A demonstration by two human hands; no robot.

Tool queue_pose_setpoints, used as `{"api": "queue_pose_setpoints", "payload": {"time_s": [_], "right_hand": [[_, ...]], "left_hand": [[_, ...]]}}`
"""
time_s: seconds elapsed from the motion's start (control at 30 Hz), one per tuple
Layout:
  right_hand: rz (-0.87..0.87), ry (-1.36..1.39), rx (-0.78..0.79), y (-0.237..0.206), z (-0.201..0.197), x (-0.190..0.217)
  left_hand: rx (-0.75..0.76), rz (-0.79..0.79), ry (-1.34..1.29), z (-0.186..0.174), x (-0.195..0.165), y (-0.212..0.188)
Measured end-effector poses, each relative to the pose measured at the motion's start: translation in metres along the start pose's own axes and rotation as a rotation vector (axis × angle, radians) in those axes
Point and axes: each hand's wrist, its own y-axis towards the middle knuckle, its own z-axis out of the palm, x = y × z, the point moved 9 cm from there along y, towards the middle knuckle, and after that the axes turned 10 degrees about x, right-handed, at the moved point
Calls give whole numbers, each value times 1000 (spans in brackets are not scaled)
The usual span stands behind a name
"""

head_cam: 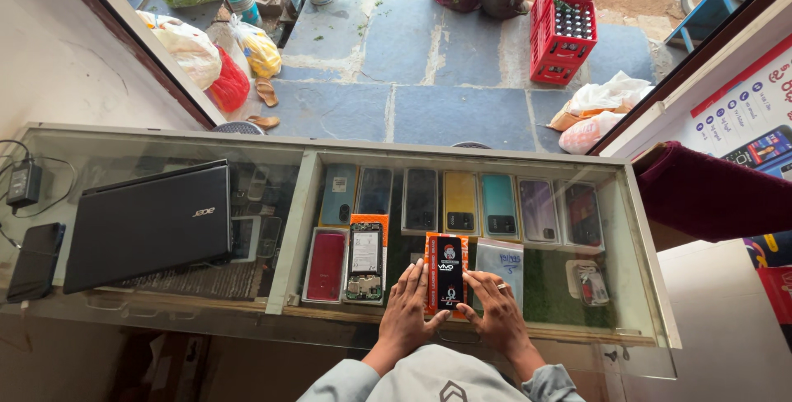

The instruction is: The person assembles a smartphone by placing a battery into the chassis, connecting internal components, and attaching the back cover. They then power on the device and interact with the touchscreen to verify functionality.

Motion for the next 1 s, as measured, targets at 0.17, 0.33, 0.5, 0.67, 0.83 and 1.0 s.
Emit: {"api": "queue_pose_setpoints", "payload": {"time_s": [0.17, 0.33, 0.5, 0.67, 0.83, 1.0], "right_hand": [[5, 7, -10, 2, 0, 2], [-18, -33, -40, 1, 0, 4], [-54, -78, -34, 0, 1, 6], [-65, -87, -14, 1, 2, 7], [-66, -74, -15, 7, 8, 1], [-55, -55, -5, 10, 13, -6]], "left_hand": [[12, -11, -6, -1, 2, 1], [5, 28, 12, 0, 2, 3], [-8, 47, 25, 1, 5, 5], [4, 42, 16, 4, 7, 9], [-50, 94, 14, -3, 7, 9], [-56, 87, -9, -4, 9, 10]]}}
